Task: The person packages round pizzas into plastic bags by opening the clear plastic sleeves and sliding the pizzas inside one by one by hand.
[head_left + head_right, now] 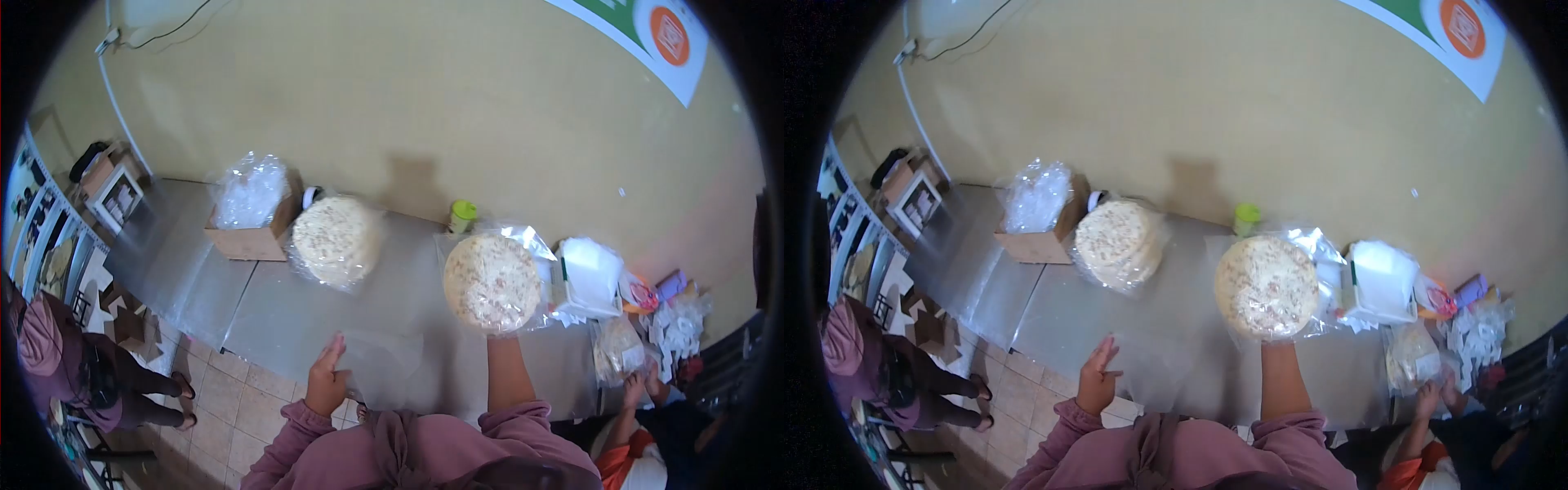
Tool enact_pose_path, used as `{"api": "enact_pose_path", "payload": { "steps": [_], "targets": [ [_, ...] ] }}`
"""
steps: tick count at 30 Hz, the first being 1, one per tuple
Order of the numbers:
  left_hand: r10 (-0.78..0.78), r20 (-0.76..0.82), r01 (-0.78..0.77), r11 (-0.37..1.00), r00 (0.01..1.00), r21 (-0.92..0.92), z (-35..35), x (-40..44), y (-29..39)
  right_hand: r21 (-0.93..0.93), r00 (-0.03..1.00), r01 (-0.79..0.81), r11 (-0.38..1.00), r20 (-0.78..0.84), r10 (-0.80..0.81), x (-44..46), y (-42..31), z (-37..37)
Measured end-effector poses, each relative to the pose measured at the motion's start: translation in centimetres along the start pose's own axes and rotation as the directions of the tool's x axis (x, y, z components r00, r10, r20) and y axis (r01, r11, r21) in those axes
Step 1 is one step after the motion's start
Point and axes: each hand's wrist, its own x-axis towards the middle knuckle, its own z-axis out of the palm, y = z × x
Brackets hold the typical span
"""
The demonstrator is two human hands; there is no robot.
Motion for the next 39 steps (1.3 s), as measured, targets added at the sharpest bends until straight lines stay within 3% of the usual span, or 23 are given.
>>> {"api": "enact_pose_path", "payload": {
  "steps": [1, 5, 7, 14, 16, 17, 19, 22, 29, 31, 32, 34, 38, 39],
  "targets": [
    [0.079, -0.02, -0.078, 0.995, 0.997, 0.059, 0.6, 0.1, 0.0, 0.002, 1.0, 0.009, 1.0, -0.018, -0.009, -1.4, -1.2, -0.6],
    [0.046, -0.031, -0.047, 0.999, 0.998, -0.003, 3.5, 2.1, 1.9, 0.014, 0.997, 0.031, 0.999, -0.071, -0.03, -5.9, -7.1, -3.4],
    [0.166, -0.039, -0.163, 0.984, 0.985, 0.072, 5.4, 3.9, 4.0, 0.031, 0.994, 0.031, 0.999, -0.106, -0.028, -7.9, -10.4, -4.9],
    [0.371, -0.015, -0.359, 0.906, 0.928, 0.224, 17.1, 11.6, 7.6, 0.099, 0.979, 0.057, 0.993, -0.202, -0.036, -15.2, -21.0, -9.9],
    [0.526, 0.059, -0.47, 0.697, 0.848, 0.541, 20.7, 13.4, 7.5, 0.111, 0.975, 0.07, 0.991, -0.218, -0.044, -16.2, -22.2, -10.4],
    [0.529, 0.075, -0.481, 0.692, 0.845, 0.538, 22.3, 14.0, 7.4, 0.117, 0.973, 0.077, 0.99, -0.226, -0.049, -17.5, -22.8, -10.8],
    [0.301, 0.311, -0.431, 0.689, 0.902, 0.583, 24.9, 14.5, 7.7, 0.133, 0.969, 0.091, 0.987, -0.239, -0.057, -18.2, -22.9, -11.1],
    [0.182, 0.48, -0.471, 0.649, 0.858, 0.597, 27.8, 14.3, 8.1, 0.163, 0.963, 0.106, 0.981, -0.261, -0.06, -19.3, -22.3, -11.5],
    [0.039, 0.612, -0.52, 0.573, 0.79, 0.634, 29.7, 11.0, 11.8, 0.275, 0.949, 0.093, 0.957, -0.315, -0.002, -20.5, -17.7, -12.1],
    [-0.071, 0.676, -0.521, 0.58, 0.733, 0.626, 29.3, 10.1, 12.6, 0.307, 0.946, 0.084, 0.948, -0.324, 0.021, -20.3, -16.4, -12.2],
    [-0.081, 0.676, -0.519, 0.575, 0.733, 0.632, 28.9, 9.9, 12.0, 0.321, 0.944, 0.079, 0.944, -0.327, 0.032, -20.5, -16.1, -12.3],
    [0.087, 0.768, -0.679, 0.537, 0.635, 0.501, 27.5, 9.5, 10.9, 0.346, 0.941, 0.066, 0.936, -0.334, 0.058, -20.9, -15.7, -12.5],
    [0.149, 0.788, -0.721, 0.53, 0.598, 0.447, 25.7, 7.7, 9.6, 0.383, 0.936, 0.029, 0.923, -0.335, 0.11, -19.9, -15.3, -13.4],
    [0.23, 0.803, -0.769, 0.515, 0.549, 0.378, 25.7, 7.2, 9.1, 0.389, 0.935, 0.018, 0.921, -0.334, 0.123, -19.0, -14.9, -13.3]
  ]
}}
